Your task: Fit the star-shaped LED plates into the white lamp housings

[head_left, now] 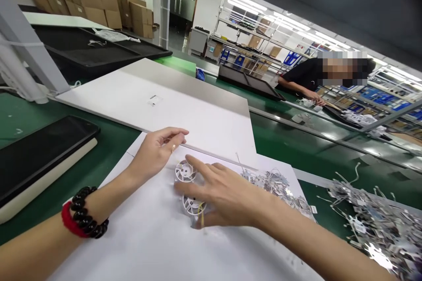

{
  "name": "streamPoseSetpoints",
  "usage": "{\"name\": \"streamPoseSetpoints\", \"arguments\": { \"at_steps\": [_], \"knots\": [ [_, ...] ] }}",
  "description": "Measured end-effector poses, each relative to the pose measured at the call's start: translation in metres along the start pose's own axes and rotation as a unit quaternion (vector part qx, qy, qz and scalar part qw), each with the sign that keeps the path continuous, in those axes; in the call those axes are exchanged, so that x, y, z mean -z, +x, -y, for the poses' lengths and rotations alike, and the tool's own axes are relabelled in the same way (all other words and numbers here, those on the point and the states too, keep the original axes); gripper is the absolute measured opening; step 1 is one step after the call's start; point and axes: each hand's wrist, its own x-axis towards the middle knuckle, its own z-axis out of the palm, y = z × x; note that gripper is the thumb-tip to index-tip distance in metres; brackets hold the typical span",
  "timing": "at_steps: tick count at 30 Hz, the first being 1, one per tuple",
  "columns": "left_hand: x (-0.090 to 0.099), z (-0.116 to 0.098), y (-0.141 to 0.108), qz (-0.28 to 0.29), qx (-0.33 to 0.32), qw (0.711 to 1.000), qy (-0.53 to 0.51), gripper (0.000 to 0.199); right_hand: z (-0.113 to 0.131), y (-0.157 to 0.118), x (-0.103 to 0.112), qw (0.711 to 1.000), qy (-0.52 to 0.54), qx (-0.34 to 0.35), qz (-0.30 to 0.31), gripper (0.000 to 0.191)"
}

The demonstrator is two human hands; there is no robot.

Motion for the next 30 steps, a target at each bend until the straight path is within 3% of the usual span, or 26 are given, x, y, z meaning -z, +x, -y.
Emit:
{"name": "streamPoseSetpoints", "arguments": {
  "at_steps": [2, 5, 8, 10, 12, 16, 20, 23, 27, 30],
  "knots": [
    [0.001, -0.005, -0.004, -0.023, -0.037, 0.999, -0.004, 0.026, -0.010, -0.021, -0.007, 0.997, 0.045, -0.038, -0.044, 0.089],
    [-0.002, -0.012, -0.014, -0.040, -0.133, 0.990, -0.004, 0.020, -0.014, -0.053, -0.023, 0.982, 0.110, -0.098, -0.121, 0.057],
    [-0.010, -0.016, -0.027, -0.010, -0.277, 0.961, 0.000, 0.019, -0.002, -0.070, -0.037, 0.968, 0.113, -0.125, -0.185, 0.035],
    [-0.018, -0.016, -0.035, 0.019, -0.356, 0.934, 0.014, 0.019, 0.006, -0.074, -0.043, 0.966, 0.107, -0.118, -0.206, 0.038],
    [-0.024, -0.016, -0.040, 0.050, -0.396, 0.916, 0.039, 0.019, 0.010, -0.077, -0.045, 0.961, 0.112, -0.101, -0.230, 0.042],
    [-0.026, -0.013, -0.044, 0.118, -0.412, 0.899, 0.090, 0.026, 0.006, -0.082, -0.050, 0.933, 0.167, -0.111, -0.299, 0.045],
    [-0.021, -0.010, -0.039, 0.163, -0.412, 0.888, 0.125, 0.034, 0.010, -0.083, -0.056, 0.888, 0.249, -0.162, -0.350, 0.031],
    [-0.013, -0.011, -0.032, 0.216, -0.433, 0.861, 0.159, 0.042, 0.016, -0.080, -0.060, 0.904, 0.230, -0.166, -0.319, 0.039],
    [0.001, -0.021, -0.025, 0.336, -0.438, 0.813, 0.185, 0.041, 0.014, -0.078, -0.068, 0.928, 0.170, -0.151, -0.294, 0.046],
    [0.008, -0.030, -0.026, 0.380, -0.385, 0.823, 0.173, 0.032, 0.006, -0.082, -0.070, 0.912, 0.164, -0.172, -0.335, 0.045]
  ]
}}
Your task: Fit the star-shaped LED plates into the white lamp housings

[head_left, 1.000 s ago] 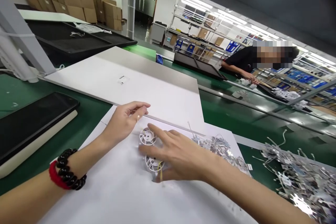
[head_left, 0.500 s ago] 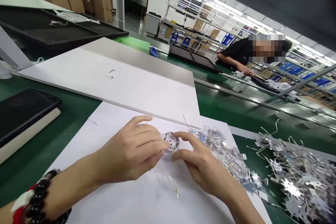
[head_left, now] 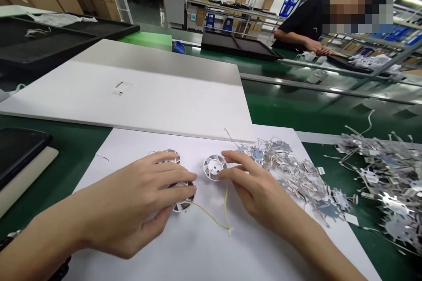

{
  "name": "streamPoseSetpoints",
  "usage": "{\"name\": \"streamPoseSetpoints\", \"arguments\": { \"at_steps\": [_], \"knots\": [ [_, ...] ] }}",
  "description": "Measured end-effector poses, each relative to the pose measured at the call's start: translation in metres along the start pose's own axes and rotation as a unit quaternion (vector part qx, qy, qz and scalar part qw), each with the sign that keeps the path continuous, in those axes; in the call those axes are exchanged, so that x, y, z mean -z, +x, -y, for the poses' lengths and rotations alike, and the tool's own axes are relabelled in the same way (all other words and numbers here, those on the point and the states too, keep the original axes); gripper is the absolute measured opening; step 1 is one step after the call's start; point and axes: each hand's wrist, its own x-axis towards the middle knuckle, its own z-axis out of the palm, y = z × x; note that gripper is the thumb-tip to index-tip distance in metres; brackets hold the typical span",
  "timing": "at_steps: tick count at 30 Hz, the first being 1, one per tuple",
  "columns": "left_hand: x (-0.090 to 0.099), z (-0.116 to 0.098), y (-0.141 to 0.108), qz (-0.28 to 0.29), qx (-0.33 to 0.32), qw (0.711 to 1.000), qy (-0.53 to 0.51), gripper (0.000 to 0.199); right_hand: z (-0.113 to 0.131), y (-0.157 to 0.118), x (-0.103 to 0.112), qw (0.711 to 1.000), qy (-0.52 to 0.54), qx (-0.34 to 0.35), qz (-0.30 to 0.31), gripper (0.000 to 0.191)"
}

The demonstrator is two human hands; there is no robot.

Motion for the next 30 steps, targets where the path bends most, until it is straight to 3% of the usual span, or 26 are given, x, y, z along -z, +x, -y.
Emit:
{"name": "streamPoseSetpoints", "arguments": {
  "at_steps": [3, 5, 7, 9, 13, 18, 21, 24, 26, 30],
  "knots": [
    [-0.003, -0.004, 0.001, 0.030, 0.018, 0.999, 0.001, 0.021, -0.005, 0.001, 0.010, 0.999, 0.027, -0.021, -0.027, 0.047],
    [-0.011, -0.005, 0.003, 0.032, 0.015, 0.999, 0.032, 0.031, -0.003, 0.002, 0.019, 0.995, 0.066, -0.060, -0.032, 0.044],
    [-0.020, -0.006, 0.005, 0.007, 0.014, 0.998, 0.060, 0.045, 0.003, 0.004, 0.026, 0.984, 0.117, -0.132, -0.021, 0.035],
    [-0.028, -0.007, 0.007, -0.032, 0.011, 0.997, 0.071, 0.044, 0.008, 0.005, 0.029, 0.966, 0.148, -0.212, 0.003, 0.024],
    [-0.036, -0.012, 0.012, -0.080, -0.030, 0.995, 0.056, 0.036, 0.014, 0.005, 0.024, 0.933, 0.172, -0.310, 0.060, 0.047],
    [-0.029, -0.016, 0.018, -0.068, -0.071, 0.994, 0.045, 0.033, 0.011, 0.005, 0.019, 0.917, 0.211, -0.325, 0.094, 0.037],
    [-0.026, -0.017, 0.018, -0.064, -0.065, 0.995, 0.043, 0.031, 0.010, 0.008, 0.021, 0.907, 0.222, -0.348, 0.082, 0.026],
    [-0.030, -0.019, 0.014, -0.056, -0.071, 0.995, 0.034, 0.016, 0.010, 0.009, 0.023, 0.898, 0.239, -0.365, 0.064, 0.013],
    [-0.034, -0.019, 0.012, -0.062, -0.078, 0.995, 0.029, 0.012, 0.010, 0.009, 0.024, 0.895, 0.249, -0.363, 0.069, 0.017],
    [-0.037, -0.019, 0.012, -0.071, -0.085, 0.994, 0.027, 0.025, 0.010, 0.010, 0.024, 0.900, 0.235, -0.355, 0.095, 0.026]
  ]
}}
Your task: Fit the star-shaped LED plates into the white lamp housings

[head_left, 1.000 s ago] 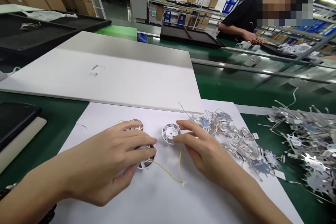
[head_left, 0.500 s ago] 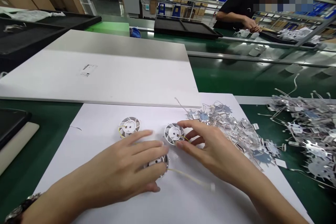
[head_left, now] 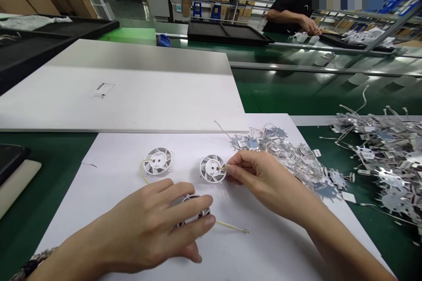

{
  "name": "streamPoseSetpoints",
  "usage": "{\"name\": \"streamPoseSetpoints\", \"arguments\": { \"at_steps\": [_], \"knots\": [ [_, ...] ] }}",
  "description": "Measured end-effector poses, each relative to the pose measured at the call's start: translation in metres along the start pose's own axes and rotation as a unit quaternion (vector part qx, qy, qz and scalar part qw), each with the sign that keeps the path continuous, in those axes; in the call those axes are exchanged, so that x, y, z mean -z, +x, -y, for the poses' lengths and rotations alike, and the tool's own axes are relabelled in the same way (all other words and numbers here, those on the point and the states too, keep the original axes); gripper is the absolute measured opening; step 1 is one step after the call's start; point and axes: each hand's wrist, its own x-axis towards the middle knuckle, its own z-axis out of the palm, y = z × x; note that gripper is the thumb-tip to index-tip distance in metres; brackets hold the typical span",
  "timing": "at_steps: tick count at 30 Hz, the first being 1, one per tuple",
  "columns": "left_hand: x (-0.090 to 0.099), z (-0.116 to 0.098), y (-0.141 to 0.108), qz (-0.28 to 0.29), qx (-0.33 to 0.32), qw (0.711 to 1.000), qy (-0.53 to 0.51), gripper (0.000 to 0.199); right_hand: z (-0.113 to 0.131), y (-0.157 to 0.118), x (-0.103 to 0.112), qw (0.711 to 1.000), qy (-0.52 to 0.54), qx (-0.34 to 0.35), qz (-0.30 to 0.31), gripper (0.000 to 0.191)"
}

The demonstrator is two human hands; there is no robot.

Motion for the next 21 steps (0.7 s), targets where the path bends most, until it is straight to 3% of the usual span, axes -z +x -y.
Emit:
{"name": "streamPoseSetpoints", "arguments": {
  "at_steps": [5, 21],
  "knots": [
    [0.009, 0.001, 0.008, 0.023, -0.001, 1.000, -0.008, 0.037, 0.001, 0.001, 0.000, 0.999, -0.036, 0.016, 0.017, 0.031],
    [0.012, 0.005, 0.010, 0.013, -0.008, 1.000, -0.020, 0.027, 0.000, 0.001, -0.006, 0.998, -0.043, 0.036, 0.021, 0.032]
  ]
}}
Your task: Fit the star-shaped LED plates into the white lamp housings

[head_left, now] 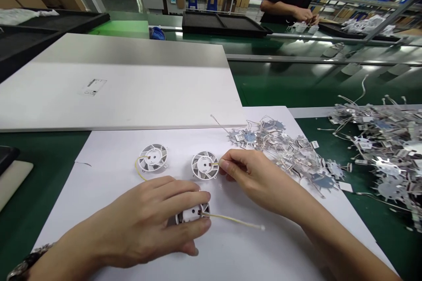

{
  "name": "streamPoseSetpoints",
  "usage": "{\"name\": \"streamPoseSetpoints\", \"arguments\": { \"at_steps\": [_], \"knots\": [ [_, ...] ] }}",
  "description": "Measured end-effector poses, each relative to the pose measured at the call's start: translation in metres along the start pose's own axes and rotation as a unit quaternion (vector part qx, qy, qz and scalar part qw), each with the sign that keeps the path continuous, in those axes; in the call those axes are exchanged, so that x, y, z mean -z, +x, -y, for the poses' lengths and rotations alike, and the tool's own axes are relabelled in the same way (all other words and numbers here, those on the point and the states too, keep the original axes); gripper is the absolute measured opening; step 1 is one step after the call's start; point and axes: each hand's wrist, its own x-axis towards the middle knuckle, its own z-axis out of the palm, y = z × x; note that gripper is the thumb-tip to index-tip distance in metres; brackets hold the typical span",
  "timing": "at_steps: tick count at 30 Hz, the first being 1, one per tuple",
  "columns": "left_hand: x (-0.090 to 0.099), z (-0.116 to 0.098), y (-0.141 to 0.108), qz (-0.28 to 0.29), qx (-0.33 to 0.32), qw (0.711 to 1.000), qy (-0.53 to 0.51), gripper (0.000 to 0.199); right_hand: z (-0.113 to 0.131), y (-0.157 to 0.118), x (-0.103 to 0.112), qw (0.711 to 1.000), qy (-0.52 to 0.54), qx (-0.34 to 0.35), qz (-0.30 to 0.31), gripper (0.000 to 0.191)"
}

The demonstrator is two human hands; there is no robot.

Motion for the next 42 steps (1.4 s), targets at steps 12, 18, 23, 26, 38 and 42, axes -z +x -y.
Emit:
{"name": "streamPoseSetpoints", "arguments": {
  "at_steps": [12, 18, 23, 26, 38, 42],
  "knots": [
    [-0.004, 0.004, -0.001, -0.006, -0.011, 1.000, -0.016, 0.032, -0.001, 0.002, -0.001, 1.000, -0.010, 0.014, -0.002, 0.032],
    [-0.009, 0.004, -0.006, 0.009, 0.028, 0.997, -0.077, 0.022, 0.000, 0.003, -0.002, 1.000, -0.008, 0.014, -0.003, 0.032],
    [-0.011, 0.005, -0.005, -0.006, 0.016, 0.996, -0.085, 0.020, -0.001, 0.002, 0.000, 1.000, -0.023, 0.020, -0.005, 0.034],
    [-0.010, 0.005, -0.001, -0.017, 0.013, 0.998, -0.059, 0.029, -0.001, -0.004, 0.009, 0.997, -0.056, 0.050, -0.035, 0.029],
    [-0.024, 0.004, -0.014, -0.049, 0.022, 0.998, -0.025, 0.025, 0.008, -0.029, -0.014, 0.914, -0.284, 0.288, 0.025, 0.024],
    [-0.023, 0.003, -0.012, -0.051, 0.028, 0.998, -0.004, 0.025, 0.014, -0.025, -0.014, 0.948, -0.239, 0.194, 0.077, 0.024]
  ]
}}
